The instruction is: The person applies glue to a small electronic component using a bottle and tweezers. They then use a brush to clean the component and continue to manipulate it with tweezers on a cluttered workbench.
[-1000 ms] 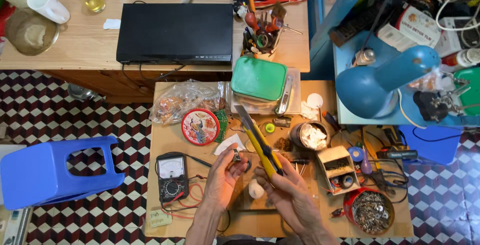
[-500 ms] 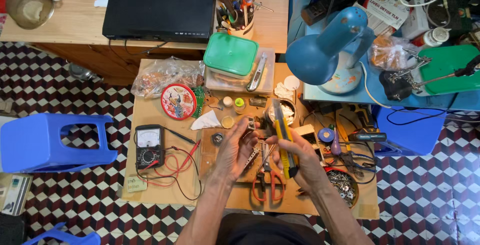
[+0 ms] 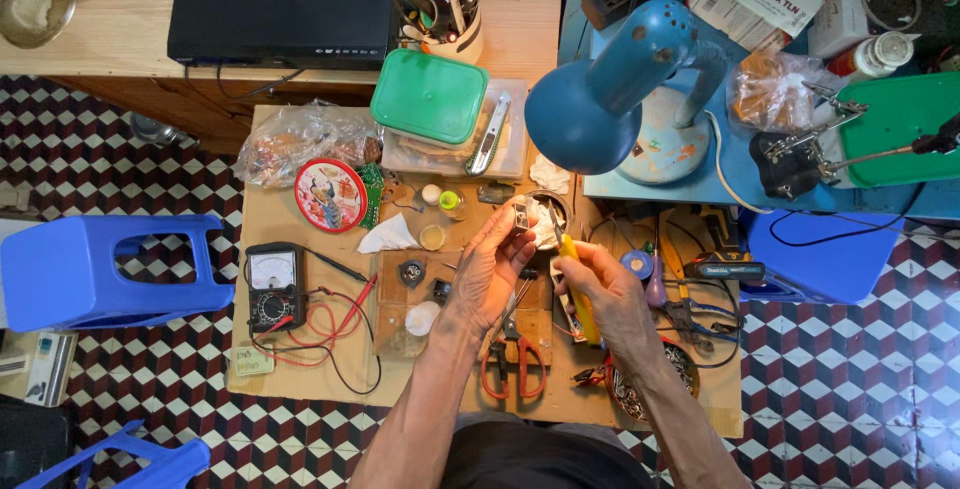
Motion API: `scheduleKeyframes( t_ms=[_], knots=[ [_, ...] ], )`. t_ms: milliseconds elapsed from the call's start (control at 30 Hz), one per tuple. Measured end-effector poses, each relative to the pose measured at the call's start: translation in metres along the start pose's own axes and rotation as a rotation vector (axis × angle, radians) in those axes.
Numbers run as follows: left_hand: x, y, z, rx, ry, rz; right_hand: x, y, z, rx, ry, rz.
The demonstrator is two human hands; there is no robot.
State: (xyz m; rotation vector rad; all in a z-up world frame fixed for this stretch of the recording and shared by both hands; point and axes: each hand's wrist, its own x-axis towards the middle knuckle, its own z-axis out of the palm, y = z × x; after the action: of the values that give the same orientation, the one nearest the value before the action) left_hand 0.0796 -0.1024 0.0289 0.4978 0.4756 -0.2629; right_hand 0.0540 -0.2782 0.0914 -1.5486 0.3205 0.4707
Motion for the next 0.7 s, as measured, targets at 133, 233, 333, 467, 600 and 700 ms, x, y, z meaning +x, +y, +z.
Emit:
scheduleKeyframes(
  t_ms=[133,233,333,467,600,700],
  knots=[
    [0.025,-0.002,-0.004,0.073,-0.068,0.000,0.013,-0.026,0.012,-0.055,-0.022,-0.058],
    [0.036,-0.007,-0.006,0.039,-0.154,0.026,0.026,-0.038,0.022,-0.177,0.024,0.008],
    [0.040,-0.010,-0.004,-0.002,-0.198,0.075,0.033,-0.042,0.026,-0.233,0.017,0.034],
    [0.038,-0.007,0.000,0.011,-0.179,0.063,0.038,-0.045,0.034,-0.162,-0.033,-0.098],
    [0.037,-0.006,-0.003,0.007,-0.194,0.083,0.035,-0.045,0.039,-0.310,0.029,-0.047],
    [0.038,-0.005,-0.008,-0.031,-0.160,0.061,0.033,-0.047,0.041,-0.329,0.032,-0.051]
  ],
)
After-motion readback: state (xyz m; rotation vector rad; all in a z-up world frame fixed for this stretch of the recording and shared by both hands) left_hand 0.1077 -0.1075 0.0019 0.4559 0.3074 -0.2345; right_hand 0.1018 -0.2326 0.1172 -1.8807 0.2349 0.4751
